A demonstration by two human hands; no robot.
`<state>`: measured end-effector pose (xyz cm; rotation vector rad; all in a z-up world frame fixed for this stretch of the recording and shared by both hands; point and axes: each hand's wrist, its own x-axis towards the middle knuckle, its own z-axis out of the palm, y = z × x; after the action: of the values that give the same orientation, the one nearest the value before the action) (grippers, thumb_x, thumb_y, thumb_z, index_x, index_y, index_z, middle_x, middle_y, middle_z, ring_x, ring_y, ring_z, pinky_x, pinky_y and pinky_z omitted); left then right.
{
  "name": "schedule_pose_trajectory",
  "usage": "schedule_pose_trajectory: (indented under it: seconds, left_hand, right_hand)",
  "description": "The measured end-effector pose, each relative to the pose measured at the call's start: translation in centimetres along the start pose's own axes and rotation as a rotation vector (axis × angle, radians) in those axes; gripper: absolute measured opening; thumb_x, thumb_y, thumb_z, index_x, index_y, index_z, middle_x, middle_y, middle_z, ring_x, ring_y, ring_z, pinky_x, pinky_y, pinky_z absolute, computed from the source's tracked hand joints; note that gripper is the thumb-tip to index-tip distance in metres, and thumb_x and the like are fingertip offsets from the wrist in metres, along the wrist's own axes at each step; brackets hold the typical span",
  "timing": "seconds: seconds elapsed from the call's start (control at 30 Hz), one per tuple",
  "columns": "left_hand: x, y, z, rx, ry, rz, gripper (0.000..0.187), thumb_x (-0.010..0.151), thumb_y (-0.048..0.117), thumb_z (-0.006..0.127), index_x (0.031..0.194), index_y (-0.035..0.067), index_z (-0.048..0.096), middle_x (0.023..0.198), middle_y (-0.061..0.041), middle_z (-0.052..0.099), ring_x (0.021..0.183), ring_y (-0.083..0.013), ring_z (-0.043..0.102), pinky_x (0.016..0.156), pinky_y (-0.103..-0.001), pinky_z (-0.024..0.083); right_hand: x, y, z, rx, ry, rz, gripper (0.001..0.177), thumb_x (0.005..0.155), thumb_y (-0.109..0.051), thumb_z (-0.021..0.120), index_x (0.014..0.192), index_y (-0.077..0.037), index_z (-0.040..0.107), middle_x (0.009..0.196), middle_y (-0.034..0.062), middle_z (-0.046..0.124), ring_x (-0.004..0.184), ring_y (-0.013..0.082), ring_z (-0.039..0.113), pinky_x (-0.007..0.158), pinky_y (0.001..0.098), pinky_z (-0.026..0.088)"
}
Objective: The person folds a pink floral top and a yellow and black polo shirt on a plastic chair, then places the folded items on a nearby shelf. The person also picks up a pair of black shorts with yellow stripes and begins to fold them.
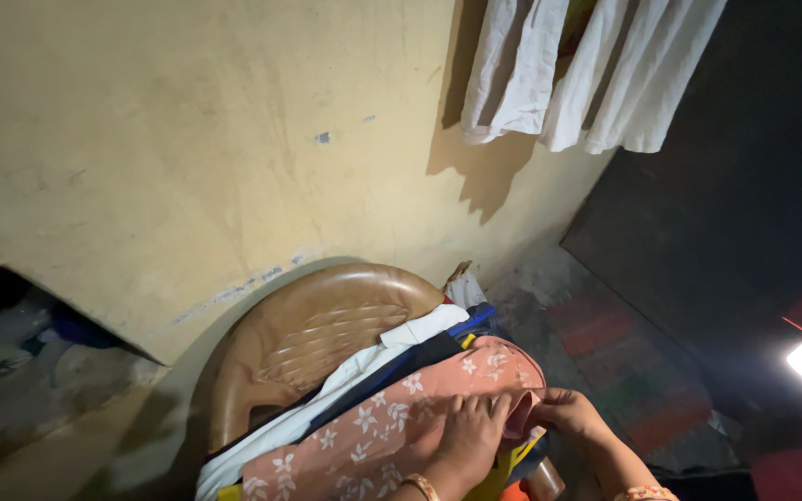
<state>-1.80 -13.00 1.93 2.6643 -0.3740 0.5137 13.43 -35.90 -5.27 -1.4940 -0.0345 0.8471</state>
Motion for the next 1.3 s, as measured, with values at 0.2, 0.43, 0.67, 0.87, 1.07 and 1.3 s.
schedule_pose_trajectory:
  seconds: [0.2,0.43,0.67,0.87,1.07,1.3]
  left_hand:
    - [0.0,-0.9,-3.7,-0.223,0.05,0.077,0.041,0.089,0.026,0.069,0.125,0.009,0.059,0.116,-0.021,0.056,0.105,-0.0402,0.054,0.09,-0.054,0.04]
    - [1.5,-3.0,-1.1,-0.202,0.162,-0.339,0.022,0.098,0.017,0.06,0.118,0.009,0.058,0.12,-0.014,0.057,0.114,-0.0407,0.054,0.1,-0.054,0.042]
    - [-1.0,-6.8,0.1,-0.049,0.039,-0.032,0.054,0.086,0.008,0.058,0.14,0.003,0.055,0.147,-0.023,0.05,0.136,-0.0431,0.047,0.109,-0.056,0.034]
    - [-2.5,-7.2,-4.2,-0.22,-0.181,0.071,0.048,0.086,0.008,0.059,0.133,0.001,0.062,0.138,-0.023,0.055,0.13,-0.0401,0.053,0.107,-0.051,0.041]
    - [-5.4,-8.6,-7.2,-0.233,-0.364,0.153,0.021,0.085,0.015,0.066,0.104,0.009,0.072,0.112,-0.013,0.068,0.114,-0.0345,0.063,0.094,-0.05,0.048]
    - [-12.3,-12.5,-3.6,-0.181,-0.293,-0.283,0.034,0.079,0.012,0.071,0.112,0.009,0.068,0.112,-0.017,0.067,0.11,-0.0393,0.061,0.094,-0.052,0.046]
  right_hand:
    - [3.1,-0.3,0.7,-0.524,0.313,-0.236,0.025,0.082,-0.018,0.085,0.084,0.005,0.077,0.085,0.0128,0.074,0.079,0.0217,0.072,0.071,0.0343,0.058]
    - [4.6,-3.9,4.2,-0.694,0.35,-0.208,0.034,0.087,-0.037,0.076,0.089,-0.003,0.077,0.082,0.0137,0.078,0.077,0.0247,0.073,0.074,0.0356,0.058]
    - [2.4,-4.1,9.5,-0.864,0.685,-0.347,0.028,0.087,-0.029,0.068,0.108,-0.01,0.069,0.103,0.0142,0.075,0.095,0.0355,0.072,0.082,0.0444,0.056]
    - [-1.2,-4.0,12.8,-0.988,0.701,-0.713,0.028,0.088,-0.024,0.066,0.112,-0.011,0.068,0.108,0.0173,0.07,0.099,0.0413,0.066,0.082,0.0496,0.054]
    - [-2.3,-3.1,14.2,-0.967,0.765,-0.703,0.02,0.086,-0.015,0.068,0.106,-0.012,0.069,0.109,0.0182,0.068,0.101,0.0415,0.064,0.086,0.0494,0.053]
    - [-2.6,-0.4,15.3,-1.046,0.558,-0.551,0.039,0.074,-0.016,0.072,0.113,-0.018,0.07,0.115,0.0088,0.068,0.102,0.0364,0.067,0.089,0.0462,0.054]
